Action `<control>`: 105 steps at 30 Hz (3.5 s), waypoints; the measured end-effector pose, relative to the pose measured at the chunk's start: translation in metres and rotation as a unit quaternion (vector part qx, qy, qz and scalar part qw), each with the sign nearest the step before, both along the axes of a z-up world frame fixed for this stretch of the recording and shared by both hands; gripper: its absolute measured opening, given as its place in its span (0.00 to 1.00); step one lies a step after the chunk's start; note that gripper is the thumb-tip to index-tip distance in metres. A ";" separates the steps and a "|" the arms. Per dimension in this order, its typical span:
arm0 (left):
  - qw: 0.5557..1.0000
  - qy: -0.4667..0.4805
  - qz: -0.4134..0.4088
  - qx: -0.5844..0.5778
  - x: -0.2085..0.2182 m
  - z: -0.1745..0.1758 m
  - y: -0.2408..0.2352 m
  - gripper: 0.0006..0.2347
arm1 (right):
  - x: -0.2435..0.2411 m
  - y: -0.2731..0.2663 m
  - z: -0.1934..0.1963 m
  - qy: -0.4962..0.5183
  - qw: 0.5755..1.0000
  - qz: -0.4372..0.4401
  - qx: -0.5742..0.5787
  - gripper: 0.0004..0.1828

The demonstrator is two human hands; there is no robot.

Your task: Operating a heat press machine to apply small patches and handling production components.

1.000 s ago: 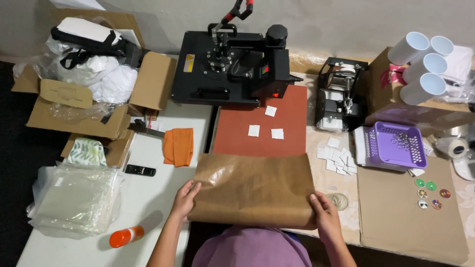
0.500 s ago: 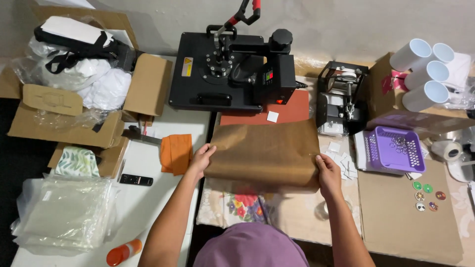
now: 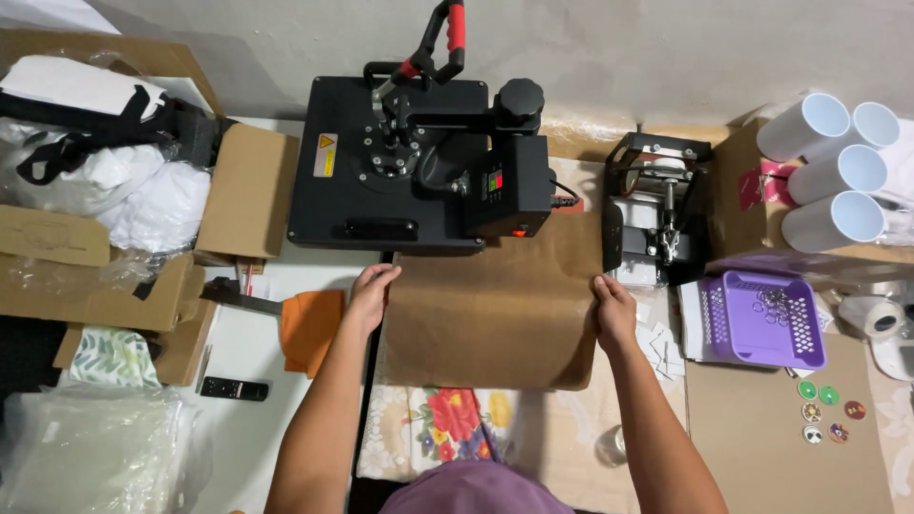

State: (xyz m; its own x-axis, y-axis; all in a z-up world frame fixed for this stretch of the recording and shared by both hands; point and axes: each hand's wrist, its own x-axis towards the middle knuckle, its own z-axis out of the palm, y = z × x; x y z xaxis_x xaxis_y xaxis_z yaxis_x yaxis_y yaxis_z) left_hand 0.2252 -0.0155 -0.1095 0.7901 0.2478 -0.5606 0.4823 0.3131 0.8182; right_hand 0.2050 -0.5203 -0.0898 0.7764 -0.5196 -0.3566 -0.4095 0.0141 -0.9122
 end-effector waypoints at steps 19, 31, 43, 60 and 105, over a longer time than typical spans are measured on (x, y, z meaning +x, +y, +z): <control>0.991 -0.056 0.046 0.109 0.009 -0.017 -0.004 0.22 | 0.057 0.011 -0.022 0.081 0.947 0.022 -0.309 0.13; 0.702 -0.316 0.029 0.637 0.002 0.126 0.018 0.21 | -0.131 0.091 0.041 -0.166 0.907 0.084 -0.377 0.17; 0.664 -0.104 -0.340 0.657 0.042 0.138 -0.003 0.19 | -0.270 0.137 0.069 -0.075 0.957 0.260 -0.109 0.07; 0.783 -0.375 -0.261 0.422 -0.074 0.156 -0.158 0.25 | -0.090 0.111 0.130 -0.090 0.960 0.177 -0.197 0.44; 0.891 -0.111 -0.150 0.413 -0.076 0.165 -0.060 0.27 | 0.098 0.050 0.110 -0.115 0.731 0.237 -0.629 0.46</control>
